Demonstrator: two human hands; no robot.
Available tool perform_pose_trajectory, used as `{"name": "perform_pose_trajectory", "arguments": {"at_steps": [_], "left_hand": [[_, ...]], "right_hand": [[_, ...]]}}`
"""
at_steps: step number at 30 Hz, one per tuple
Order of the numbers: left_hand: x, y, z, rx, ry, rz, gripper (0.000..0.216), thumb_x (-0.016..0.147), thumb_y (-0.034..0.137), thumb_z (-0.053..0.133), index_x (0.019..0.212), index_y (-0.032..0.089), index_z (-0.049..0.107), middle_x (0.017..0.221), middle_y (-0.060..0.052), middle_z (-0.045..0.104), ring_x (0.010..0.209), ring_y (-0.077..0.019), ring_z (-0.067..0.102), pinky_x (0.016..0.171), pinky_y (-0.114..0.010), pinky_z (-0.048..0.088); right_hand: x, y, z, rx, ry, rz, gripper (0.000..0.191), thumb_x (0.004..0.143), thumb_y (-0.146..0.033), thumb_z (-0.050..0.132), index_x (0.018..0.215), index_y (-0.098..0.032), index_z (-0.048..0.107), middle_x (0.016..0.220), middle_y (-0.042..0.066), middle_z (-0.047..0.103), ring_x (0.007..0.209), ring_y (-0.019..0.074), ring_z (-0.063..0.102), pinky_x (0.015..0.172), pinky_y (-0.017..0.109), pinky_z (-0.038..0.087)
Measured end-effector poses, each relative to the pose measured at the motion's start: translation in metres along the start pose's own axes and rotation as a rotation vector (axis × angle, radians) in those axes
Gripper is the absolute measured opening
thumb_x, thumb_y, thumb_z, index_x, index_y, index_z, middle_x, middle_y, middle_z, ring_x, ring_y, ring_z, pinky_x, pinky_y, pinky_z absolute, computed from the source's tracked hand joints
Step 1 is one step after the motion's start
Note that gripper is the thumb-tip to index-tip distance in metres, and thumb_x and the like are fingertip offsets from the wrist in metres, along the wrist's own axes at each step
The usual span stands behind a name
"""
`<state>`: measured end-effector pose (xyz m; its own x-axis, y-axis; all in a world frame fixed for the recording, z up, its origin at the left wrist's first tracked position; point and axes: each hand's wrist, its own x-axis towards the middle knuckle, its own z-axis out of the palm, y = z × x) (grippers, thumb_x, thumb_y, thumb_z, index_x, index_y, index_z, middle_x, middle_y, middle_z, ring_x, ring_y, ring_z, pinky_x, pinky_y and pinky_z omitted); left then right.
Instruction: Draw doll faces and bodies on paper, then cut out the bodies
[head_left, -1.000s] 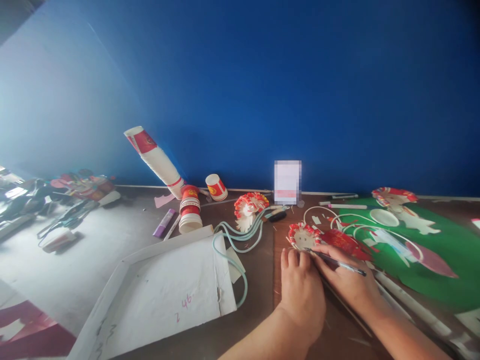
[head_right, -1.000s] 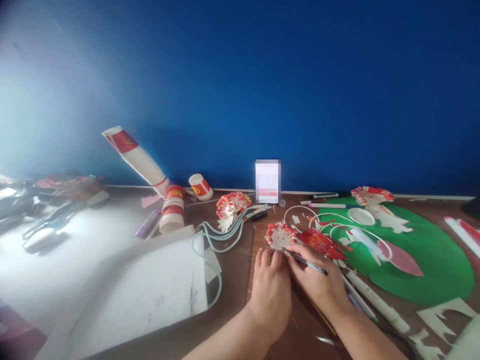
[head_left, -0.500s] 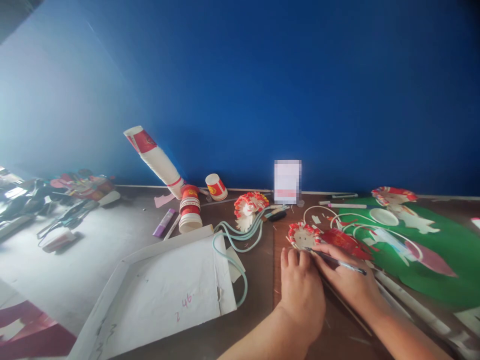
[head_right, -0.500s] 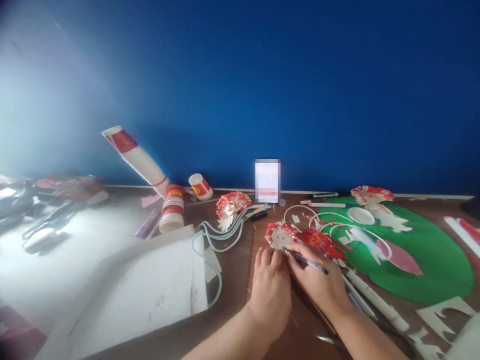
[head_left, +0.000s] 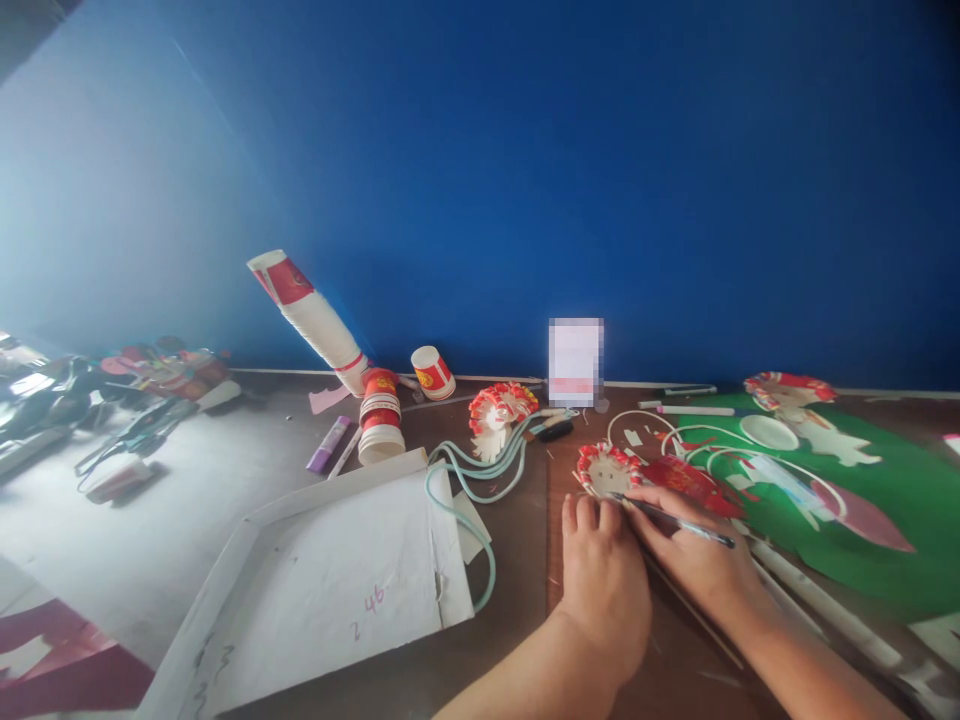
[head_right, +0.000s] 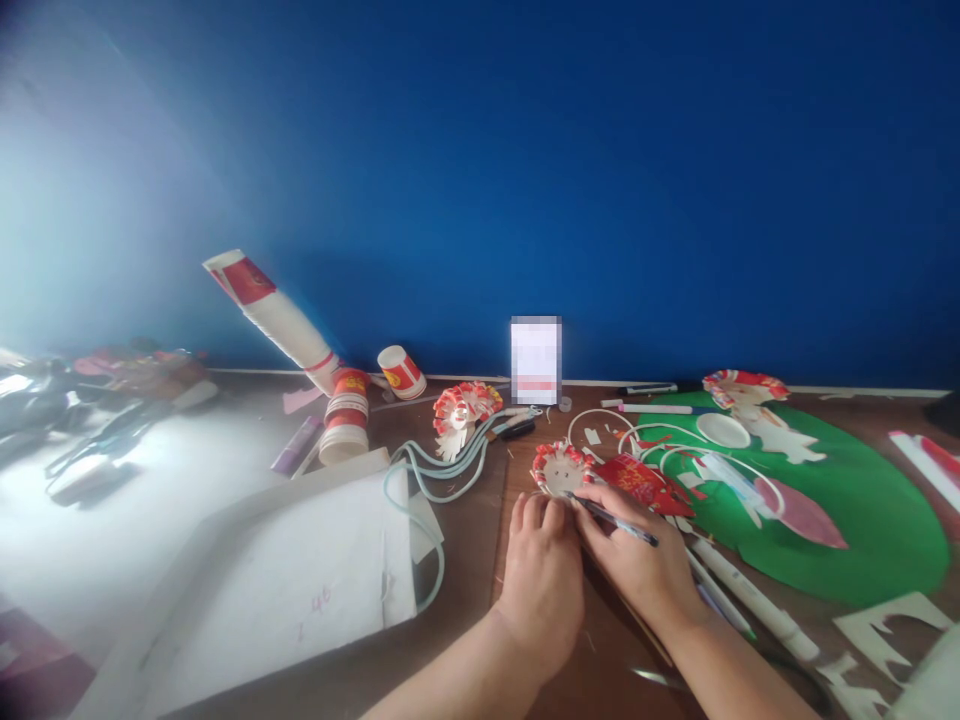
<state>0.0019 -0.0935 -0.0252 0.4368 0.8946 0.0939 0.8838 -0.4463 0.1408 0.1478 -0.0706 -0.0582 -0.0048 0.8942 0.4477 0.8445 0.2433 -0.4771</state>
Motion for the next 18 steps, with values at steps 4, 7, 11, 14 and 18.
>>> {"name": "perform_pose_trajectory", "arguments": {"at_steps": [4, 7, 11, 14, 18], "left_hand": [[0.0002, 0.0004, -0.0019, 0.006, -0.013, 0.001, 0.044, 0.094, 0.027, 0.048, 0.134, 0.011, 0.059, 0.119, -0.012, 0.059, 0.110, -0.0288, 0.049, 0.112, -0.049, 0.036], [0.0006, 0.0007, -0.0025, 0.005, -0.025, -0.004, 0.043, 0.095, 0.026, 0.048, 0.133, 0.012, 0.060, 0.118, -0.012, 0.059, 0.110, -0.0290, 0.050, 0.111, -0.049, 0.037], [0.0003, 0.0004, -0.0005, 0.008, -0.013, -0.004, 0.043, 0.095, 0.026, 0.048, 0.133, 0.011, 0.060, 0.118, -0.013, 0.059, 0.110, -0.0295, 0.049, 0.111, -0.049, 0.037], [-0.0005, 0.0000, 0.0009, 0.005, 0.011, -0.005, 0.043, 0.096, 0.025, 0.044, 0.133, 0.011, 0.060, 0.116, -0.012, 0.059, 0.109, -0.0290, 0.050, 0.111, -0.050, 0.037], [-0.0009, -0.0001, 0.0003, 0.001, -0.004, 0.003, 0.043, 0.095, 0.026, 0.045, 0.133, 0.011, 0.060, 0.118, -0.012, 0.058, 0.111, -0.0295, 0.049, 0.112, -0.050, 0.036]], "right_hand": [[0.0000, -0.0006, -0.0003, 0.016, 0.000, -0.001, 0.024, 0.090, -0.043, 0.055, 0.094, -0.028, 0.073, 0.089, -0.001, 0.081, 0.076, 0.0198, 0.078, 0.066, 0.027, 0.059], [0.0005, -0.0016, -0.0007, 0.023, -0.007, 0.012, 0.024, 0.090, -0.043, 0.055, 0.094, -0.028, 0.073, 0.087, -0.001, 0.081, 0.075, 0.0197, 0.078, 0.065, 0.027, 0.059], [0.0010, -0.0011, -0.0001, 0.020, -0.008, 0.024, 0.024, 0.089, -0.043, 0.055, 0.094, -0.028, 0.074, 0.088, 0.000, 0.081, 0.074, 0.0202, 0.078, 0.063, 0.027, 0.059], [0.0011, -0.0004, 0.0004, 0.031, -0.008, 0.023, 0.024, 0.089, -0.042, 0.055, 0.094, -0.027, 0.074, 0.090, 0.001, 0.081, 0.076, 0.0205, 0.078, 0.066, 0.028, 0.060], [0.0013, -0.0006, 0.0001, 0.030, -0.018, 0.033, 0.024, 0.088, -0.042, 0.055, 0.093, -0.027, 0.074, 0.089, 0.001, 0.081, 0.076, 0.0206, 0.077, 0.066, 0.028, 0.060]]}}
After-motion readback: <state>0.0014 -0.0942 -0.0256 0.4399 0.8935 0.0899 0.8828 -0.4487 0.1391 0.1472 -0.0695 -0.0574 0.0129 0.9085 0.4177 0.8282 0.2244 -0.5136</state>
